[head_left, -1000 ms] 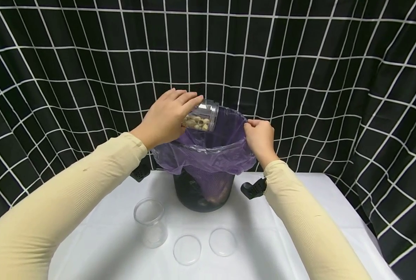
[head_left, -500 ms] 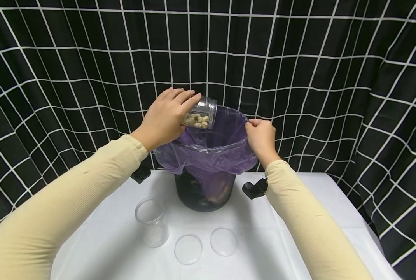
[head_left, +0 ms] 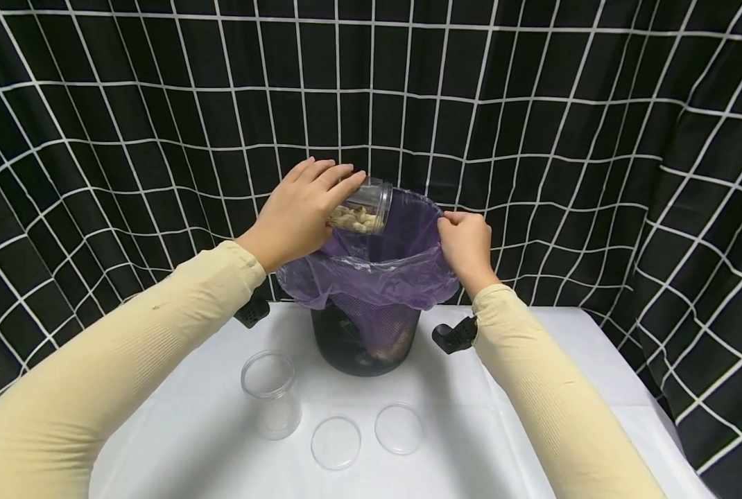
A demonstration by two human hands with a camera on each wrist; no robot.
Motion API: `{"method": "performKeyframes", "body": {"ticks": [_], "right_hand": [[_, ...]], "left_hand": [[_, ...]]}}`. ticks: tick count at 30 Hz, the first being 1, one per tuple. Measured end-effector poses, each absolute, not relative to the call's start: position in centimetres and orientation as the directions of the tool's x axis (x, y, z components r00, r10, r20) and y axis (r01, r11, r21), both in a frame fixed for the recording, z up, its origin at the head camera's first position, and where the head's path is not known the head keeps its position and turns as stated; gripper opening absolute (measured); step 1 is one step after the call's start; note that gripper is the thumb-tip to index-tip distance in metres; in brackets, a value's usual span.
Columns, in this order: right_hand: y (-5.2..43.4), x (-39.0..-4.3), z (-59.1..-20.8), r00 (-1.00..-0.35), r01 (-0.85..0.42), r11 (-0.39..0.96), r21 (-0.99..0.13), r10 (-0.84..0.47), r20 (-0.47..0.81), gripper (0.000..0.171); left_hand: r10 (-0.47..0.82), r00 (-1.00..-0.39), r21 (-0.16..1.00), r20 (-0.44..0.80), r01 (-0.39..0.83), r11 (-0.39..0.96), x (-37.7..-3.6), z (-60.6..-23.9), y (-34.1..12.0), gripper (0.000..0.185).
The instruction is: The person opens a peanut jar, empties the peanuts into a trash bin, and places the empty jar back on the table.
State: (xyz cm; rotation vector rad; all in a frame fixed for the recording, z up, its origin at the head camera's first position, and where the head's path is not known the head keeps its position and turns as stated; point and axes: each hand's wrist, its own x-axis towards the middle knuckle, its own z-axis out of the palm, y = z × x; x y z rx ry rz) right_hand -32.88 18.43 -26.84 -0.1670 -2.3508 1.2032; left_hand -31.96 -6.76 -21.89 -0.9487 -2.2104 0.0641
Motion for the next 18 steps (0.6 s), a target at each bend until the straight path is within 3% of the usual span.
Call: {"method": "performKeyframes", "body": {"ticks": [6,12,18], "right_hand": [[18.56,-32.9,-26.7,-0.869,-0.11,0.603,-0.79,0.328,0.371,0.037],[18.43,-32.91,-26.86,-0.876,-0.107,0.603,-0.791,0.319,0.362,0.036],[18.13,-32.97,-26.84,-0.878,-0.108,0.595,-0.796,0.318,0.357,0.036]], "left_hand": [[0.644,-0.413,-0.331,0.644,0.609,0.721,-31.91,-21.81,-6.38,0.068],[0.66,-0.448,-0.312,0.603,0.629,0.712,-31.91,-22.24,-6.28,0.067],[0.614,-0.435,-0.259,0.659,0.635,0.728,-31.75,-21.63,-6.7,0.07]]}}
